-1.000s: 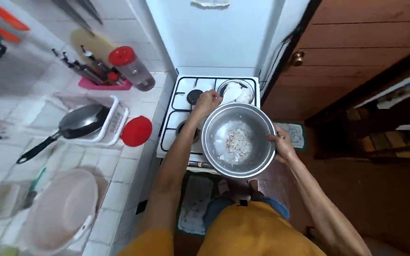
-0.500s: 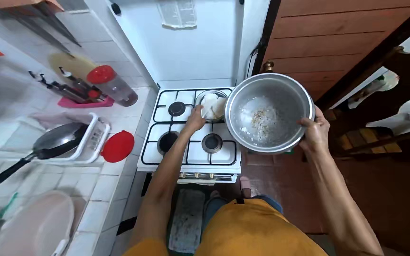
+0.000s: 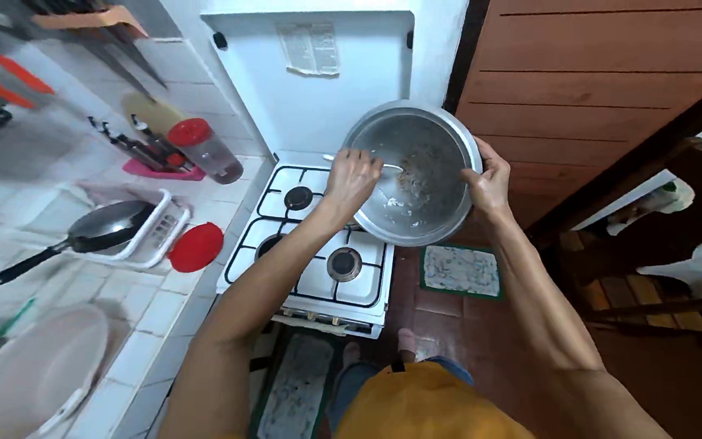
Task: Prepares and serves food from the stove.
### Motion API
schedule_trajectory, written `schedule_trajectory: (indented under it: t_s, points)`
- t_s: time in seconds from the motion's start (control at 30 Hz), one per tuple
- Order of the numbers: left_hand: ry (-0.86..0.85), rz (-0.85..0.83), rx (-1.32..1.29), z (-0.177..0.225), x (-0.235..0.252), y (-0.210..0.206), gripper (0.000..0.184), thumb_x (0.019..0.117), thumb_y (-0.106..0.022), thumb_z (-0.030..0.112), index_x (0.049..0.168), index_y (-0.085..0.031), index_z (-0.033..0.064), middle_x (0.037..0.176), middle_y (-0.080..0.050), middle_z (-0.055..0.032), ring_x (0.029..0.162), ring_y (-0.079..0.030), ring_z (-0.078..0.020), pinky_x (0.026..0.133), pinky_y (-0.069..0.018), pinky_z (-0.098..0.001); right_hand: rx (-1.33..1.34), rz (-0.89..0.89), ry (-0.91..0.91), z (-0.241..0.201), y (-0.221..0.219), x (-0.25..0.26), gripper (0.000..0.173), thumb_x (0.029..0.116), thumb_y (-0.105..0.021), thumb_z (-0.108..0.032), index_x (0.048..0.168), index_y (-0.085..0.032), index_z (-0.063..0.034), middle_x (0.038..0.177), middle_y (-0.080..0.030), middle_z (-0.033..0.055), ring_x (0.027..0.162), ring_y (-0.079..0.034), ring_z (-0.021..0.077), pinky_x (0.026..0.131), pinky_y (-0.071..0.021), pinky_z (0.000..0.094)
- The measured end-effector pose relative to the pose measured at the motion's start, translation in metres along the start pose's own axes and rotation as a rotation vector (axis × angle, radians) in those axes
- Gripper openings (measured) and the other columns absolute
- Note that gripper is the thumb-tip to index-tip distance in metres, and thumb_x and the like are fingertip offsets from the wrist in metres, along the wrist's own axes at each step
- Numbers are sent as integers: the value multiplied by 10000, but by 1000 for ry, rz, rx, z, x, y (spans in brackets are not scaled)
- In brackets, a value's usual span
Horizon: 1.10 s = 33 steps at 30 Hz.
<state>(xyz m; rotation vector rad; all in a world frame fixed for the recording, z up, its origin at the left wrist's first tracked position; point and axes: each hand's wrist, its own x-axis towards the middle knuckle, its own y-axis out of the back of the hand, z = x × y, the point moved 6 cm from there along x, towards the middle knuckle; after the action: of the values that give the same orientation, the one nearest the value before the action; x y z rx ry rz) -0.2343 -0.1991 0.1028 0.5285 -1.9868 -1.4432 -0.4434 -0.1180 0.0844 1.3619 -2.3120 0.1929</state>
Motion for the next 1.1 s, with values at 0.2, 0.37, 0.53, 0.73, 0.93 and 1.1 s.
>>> schedule_trajectory:
  t_s: [0.2,0.37,0.53,0.73,0.93,1.1]
  points:
    - [-13,-200,-62,7,7,-6,261,994,-522,-29,1174,-711,-13,1061,-705,-272,1060,-664,-451,996,-450,-584,39,-51,133,-20,-15,21,558,787,-551,103,1345,-569,104,1303,-653,162,1104,-646,50,954,-526,214]
    - [-84,111,-83,-5,31,16,212,971,-561,-13,1115,-715,-40,1025,-697,-302,1049,-655,-497,994,-450,-608,121,-26,99,-29,-36,20,571,775,-553,113,1346,-568,93,1280,-663,135,1072,-654,38,922,-547,210]
    - [-181,-45,-25,-10,32,18,219,980,-546,-29,1116,-718,-41,1033,-703,-282,1080,-653,-457,1037,-425,-565,123,4,82,-29,-57,22,577,782,-553,102,1358,-570,82,1289,-658,151,1086,-654,66,928,-545,234]
    - [-247,27,-96,-37,24,0,207,986,-568,7,1123,-722,-15,1008,-696,-290,1040,-657,-478,999,-446,-595,133,78,89,-38,-73,27,610,767,-561,110,1376,-560,76,1309,-653,145,1102,-655,73,936,-549,241]
    - [-204,225,-133,-66,35,26,181,998,-569,47,1060,-726,-20,956,-698,-277,990,-670,-473,957,-454,-604,153,131,88,-39,-82,27,595,771,-541,105,1365,-557,77,1277,-660,131,1069,-660,61,911,-557,232]
    - [-214,-136,-75,-67,28,1,222,1016,-547,43,1143,-721,-10,1054,-708,-266,1082,-648,-451,1044,-408,-576,132,175,101,-38,-79,28,606,775,-528,99,1381,-536,86,1300,-646,131,1089,-650,60,921,-552,233]
